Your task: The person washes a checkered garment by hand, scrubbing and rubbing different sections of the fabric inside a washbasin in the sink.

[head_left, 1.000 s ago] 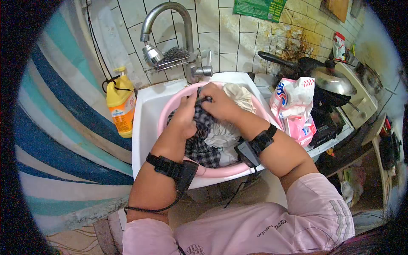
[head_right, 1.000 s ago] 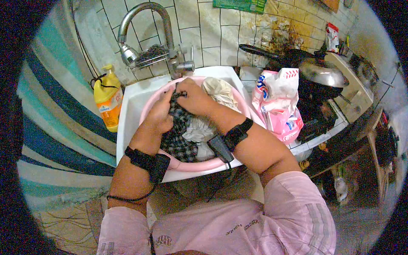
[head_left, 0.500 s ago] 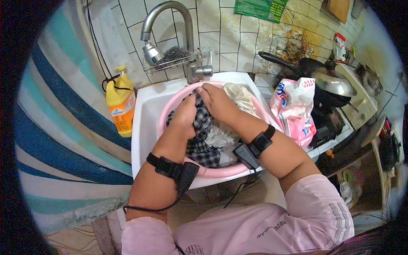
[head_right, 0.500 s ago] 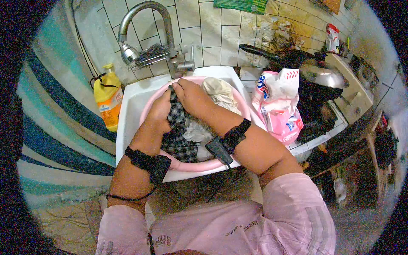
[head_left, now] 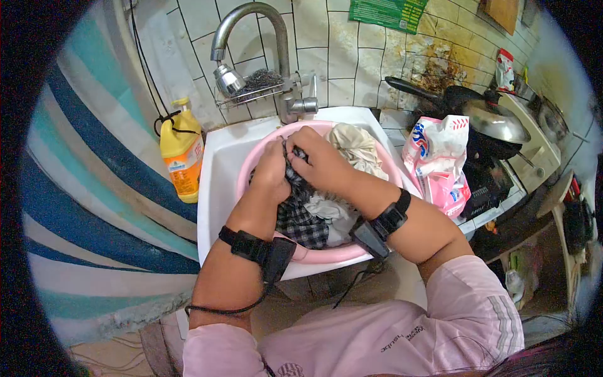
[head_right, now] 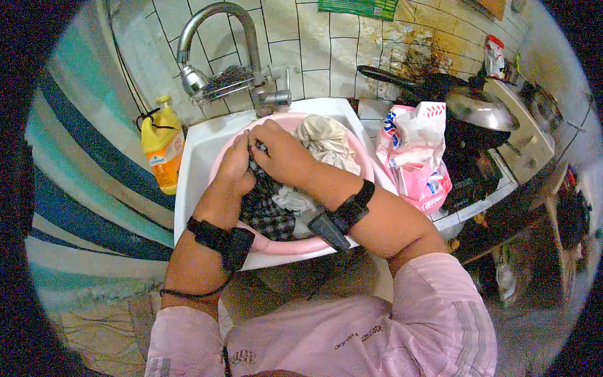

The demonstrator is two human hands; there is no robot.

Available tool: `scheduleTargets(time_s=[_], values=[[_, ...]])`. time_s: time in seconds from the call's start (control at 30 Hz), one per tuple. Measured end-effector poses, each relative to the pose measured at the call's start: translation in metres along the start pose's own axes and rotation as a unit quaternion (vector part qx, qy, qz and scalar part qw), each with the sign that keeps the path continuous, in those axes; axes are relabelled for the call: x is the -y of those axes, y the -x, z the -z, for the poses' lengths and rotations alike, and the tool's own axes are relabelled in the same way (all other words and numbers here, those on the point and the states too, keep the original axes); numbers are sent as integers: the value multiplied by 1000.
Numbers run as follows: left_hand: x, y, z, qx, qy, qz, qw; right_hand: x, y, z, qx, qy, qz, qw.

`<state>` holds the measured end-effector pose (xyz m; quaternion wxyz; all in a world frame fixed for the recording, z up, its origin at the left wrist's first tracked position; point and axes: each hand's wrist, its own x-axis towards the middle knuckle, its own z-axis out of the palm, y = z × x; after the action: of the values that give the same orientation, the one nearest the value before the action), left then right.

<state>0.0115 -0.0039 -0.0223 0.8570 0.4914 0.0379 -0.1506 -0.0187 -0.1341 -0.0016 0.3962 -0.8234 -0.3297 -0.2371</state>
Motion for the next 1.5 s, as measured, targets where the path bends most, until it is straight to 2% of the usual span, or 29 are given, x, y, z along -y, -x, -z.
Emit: scheduleTargets(time_s=[0.03,0.1,0.17,0.2,0.23,0.27,0.3,0.37,0.4,0.43,0.5,0.53,0.6,0.63,0.7,0.73,0.77,0.83,0.9,0.97,1.0,1.03,1.07,1.1,1.17,1.27,1.33,1.4,1.5], values=[[-2,3,-1,-1,2,0,1000,9,0,1,3,-8,29,1000],[-6,9,-2,88,62,94,990,18,-1,1,0,-15,39,999],[4,-5,9,113,34,87,989,20,0,1,7,-7,82,997],[7,-10,13,138,4,80,987,19,0,-1,7,-6,81,997],[1,0,4,138,4,80,987,16,-1,-3,1,4,26,1000],[-4,11,-6,51,-70,87,992,13,-1,-6,-5,14,-29,999],[-11,23,-17,-37,-143,93,985,8,-4,-7,-5,14,-29,999],[-18,35,-30,-60,-162,80,982,0,-9,-7,-35,-6,-155,987],[-19,37,-33,-83,-180,65,978,-1,-10,-7,-36,-6,-156,987],[-13,29,-27,-82,-181,67,978,-2,-10,-8,-49,-4,-159,986],[0,5,-9,-3,-125,3,992,-10,-10,-6,-67,-4,-162,984],[-4,14,-16,0,-130,4,992,-22,-10,-4,-70,5,-179,981],[-11,34,-30,-5,-276,-28,961,-38,-2,-2,-80,12,-201,976],[-7,28,-26,-3,-280,-29,960,-46,0,-4,-84,11,-202,976],[-1,15,-16,29,-205,-64,976,-48,-1,-4,-54,16,-196,979],[0,15,-15,-9,-162,-52,985,-43,-2,-2,-49,20,-207,977],[-3,14,-13,-11,-162,-53,985,-37,-2,-1,-48,18,-206,977],[-11,16,-12,-81,-129,-31,988,-17,-2,2,-20,-8,-156,988],[-6,6,-3,-92,-110,-34,989,4,-1,1,-4,2,-137,991],[16,-36,35,48,-65,-54,995,17,2,-3,-5,54,-16,998],[15,-33,33,48,-64,-55,995,20,3,-5,-2,58,21,998],[14,-26,26,52,1,2,999,17,1,-7,-1,58,21,998],[12,-20,20,56,66,59,995,11,0,-10,0,42,-19,999],[10,-13,13,56,66,60,994,5,-1,-12,0,27,-60,998],[7,-4,1,-25,-167,59,984,-9,-2,-11,-19,41,-89,995],[16,-17,8,3,-228,5,974,-38,-3,-14,-60,56,-120,989],[6,6,-8,-3,-216,3,976,-39,-3,-11,-85,56,-123,987],[3,10,-13,-8,-206,-1,979,-31,-4,-4,-38,33,-204,978],[11,-3,-1,28,-146,-33,988,-43,-2,-5,-47,52,-226,972]])
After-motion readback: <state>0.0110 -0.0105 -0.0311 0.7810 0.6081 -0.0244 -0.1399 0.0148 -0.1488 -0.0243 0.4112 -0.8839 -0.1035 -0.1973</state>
